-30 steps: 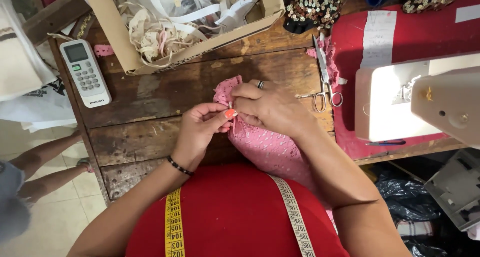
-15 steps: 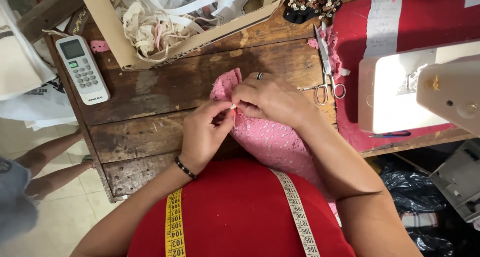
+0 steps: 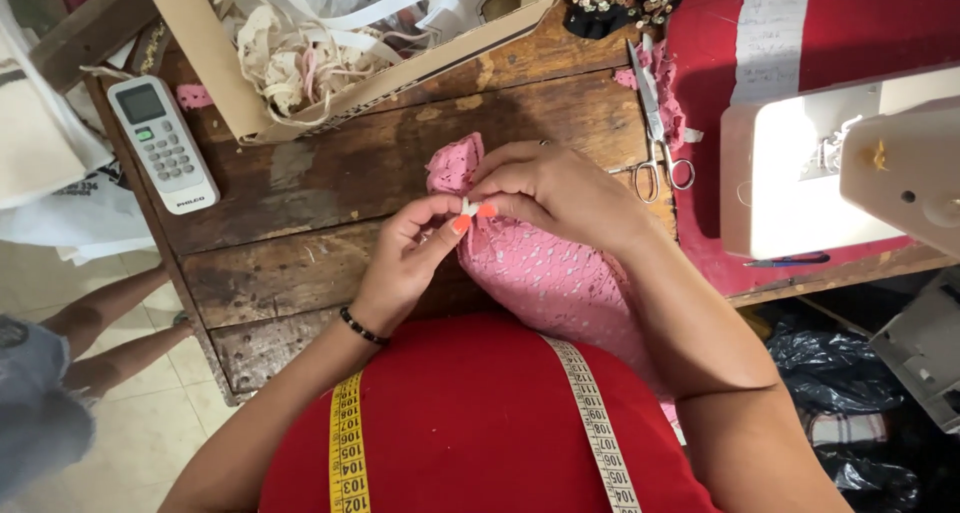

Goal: Tying the ends of a pink cylindrical pillow with white cord to create a candy-like shape.

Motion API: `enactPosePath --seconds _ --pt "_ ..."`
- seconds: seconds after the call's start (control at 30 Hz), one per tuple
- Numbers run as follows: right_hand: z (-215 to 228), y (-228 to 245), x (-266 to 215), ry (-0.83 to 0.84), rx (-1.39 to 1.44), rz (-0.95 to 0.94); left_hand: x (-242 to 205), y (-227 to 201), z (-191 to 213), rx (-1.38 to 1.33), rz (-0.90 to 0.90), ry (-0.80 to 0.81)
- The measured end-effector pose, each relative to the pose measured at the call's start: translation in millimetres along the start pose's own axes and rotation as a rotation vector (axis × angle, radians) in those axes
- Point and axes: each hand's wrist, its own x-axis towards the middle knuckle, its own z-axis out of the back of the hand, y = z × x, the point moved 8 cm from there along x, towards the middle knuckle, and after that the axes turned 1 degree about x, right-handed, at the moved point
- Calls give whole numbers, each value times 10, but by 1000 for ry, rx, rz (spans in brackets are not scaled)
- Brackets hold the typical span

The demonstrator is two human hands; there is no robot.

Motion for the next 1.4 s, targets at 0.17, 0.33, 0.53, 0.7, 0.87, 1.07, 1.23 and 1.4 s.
enactPosePath --seconds 0.17,0.33,0.53,0.7,0.87,1.07,1.23,1.4 --pt "-100 -138 -14 -29 -136 -90 15 23 -4 33 -9 -11" --pt "-95 -202 -9 -34 -69 -115 45 -63 46 363 -131 0" --pt "-126 -479 -113 -187 -76 -110 -125 -269 -93 1029 -652 111" --pt "-72 -447 -50 -210 -100 -176 -150 -249 -10 1027 -614 197" --pt "47 -225 -51 -148 74 -106 -96 -262 -102 1038 -558 164" --pt "58 -168 -35 -150 133 -80 -48 -206 -174 1182 -527 160" --pt "-23 -196 -23 -208 187 -87 -24 -379 -218 1237 -660 124" --pt "-113 -359 -108 -374 166 -64 9 -199 -213 1255 -841 139"
